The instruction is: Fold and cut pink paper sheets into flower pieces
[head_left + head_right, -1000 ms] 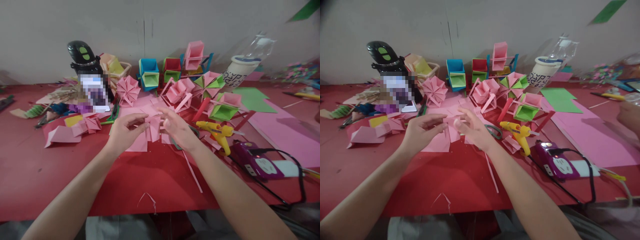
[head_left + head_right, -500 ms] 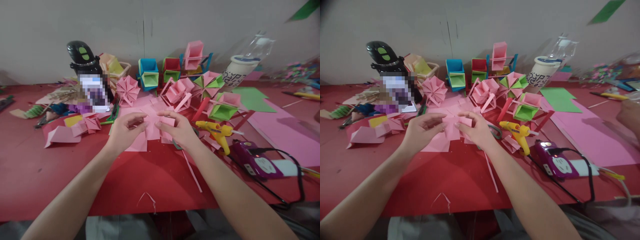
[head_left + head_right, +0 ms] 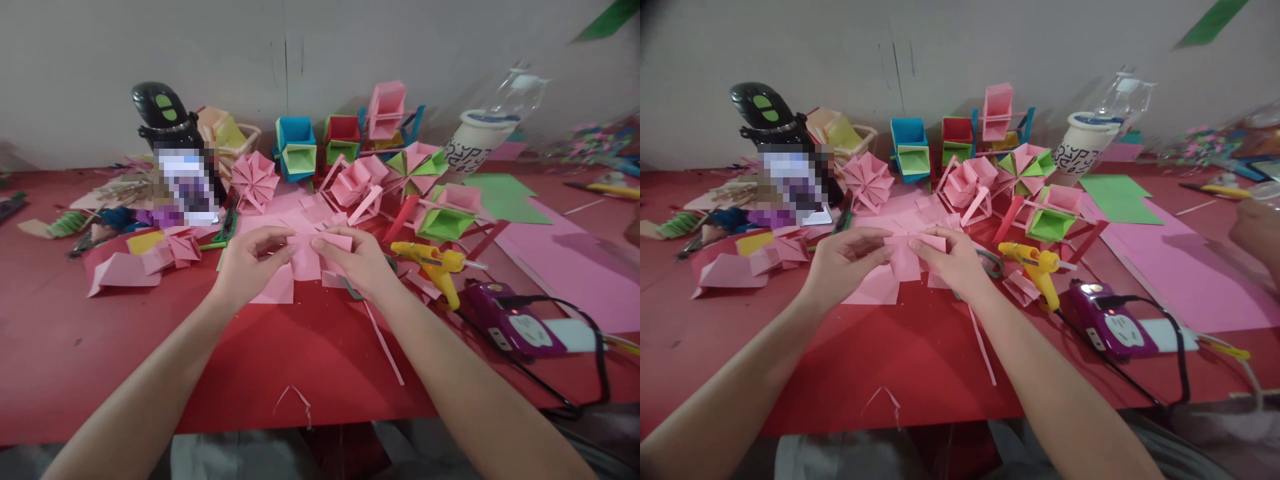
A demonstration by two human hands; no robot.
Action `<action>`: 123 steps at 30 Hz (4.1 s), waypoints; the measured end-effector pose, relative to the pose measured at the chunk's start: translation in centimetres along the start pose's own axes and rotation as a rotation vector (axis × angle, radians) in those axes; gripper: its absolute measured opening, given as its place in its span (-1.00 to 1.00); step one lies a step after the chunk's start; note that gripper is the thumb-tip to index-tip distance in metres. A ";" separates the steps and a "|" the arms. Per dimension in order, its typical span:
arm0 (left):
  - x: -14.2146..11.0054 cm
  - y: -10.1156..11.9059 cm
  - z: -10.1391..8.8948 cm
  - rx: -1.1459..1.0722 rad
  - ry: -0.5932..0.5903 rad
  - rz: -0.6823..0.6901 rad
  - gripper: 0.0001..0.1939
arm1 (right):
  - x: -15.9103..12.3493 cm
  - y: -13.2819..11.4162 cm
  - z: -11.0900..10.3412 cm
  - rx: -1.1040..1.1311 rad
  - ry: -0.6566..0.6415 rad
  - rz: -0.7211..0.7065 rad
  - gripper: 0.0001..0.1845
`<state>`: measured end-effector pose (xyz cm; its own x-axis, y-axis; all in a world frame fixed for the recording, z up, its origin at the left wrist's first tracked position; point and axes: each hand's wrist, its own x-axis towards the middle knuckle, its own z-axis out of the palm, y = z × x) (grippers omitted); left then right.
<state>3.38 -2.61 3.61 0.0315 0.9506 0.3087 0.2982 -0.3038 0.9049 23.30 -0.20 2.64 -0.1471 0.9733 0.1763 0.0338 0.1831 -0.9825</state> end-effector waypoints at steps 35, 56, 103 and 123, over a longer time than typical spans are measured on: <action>0.1 0.1 -0.1 0.064 -0.016 0.051 -0.87 | -0.2 -0.4 0.0 -0.134 -0.076 -0.143 -0.85; 0.0 0.2 0.4 0.079 -0.065 0.096 -0.93 | -0.5 -1.0 0.5 -0.178 -0.098 -0.173 -0.87; 0.3 0.6 -0.2 0.059 -0.080 0.005 -0.88 | -0.3 -0.7 -0.4 -0.256 -0.009 -0.231 -0.86; -0.3 -0.3 0.1 0.134 0.083 0.109 -0.90 | -1.0 -0.9 0.6 -0.203 -0.062 -0.319 -0.85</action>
<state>3.35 -2.74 3.21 -0.0067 0.9022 0.4312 0.4220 -0.3884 0.8192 22.83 -1.45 3.28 -0.2414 0.8537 0.4615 0.1709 0.5055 -0.8457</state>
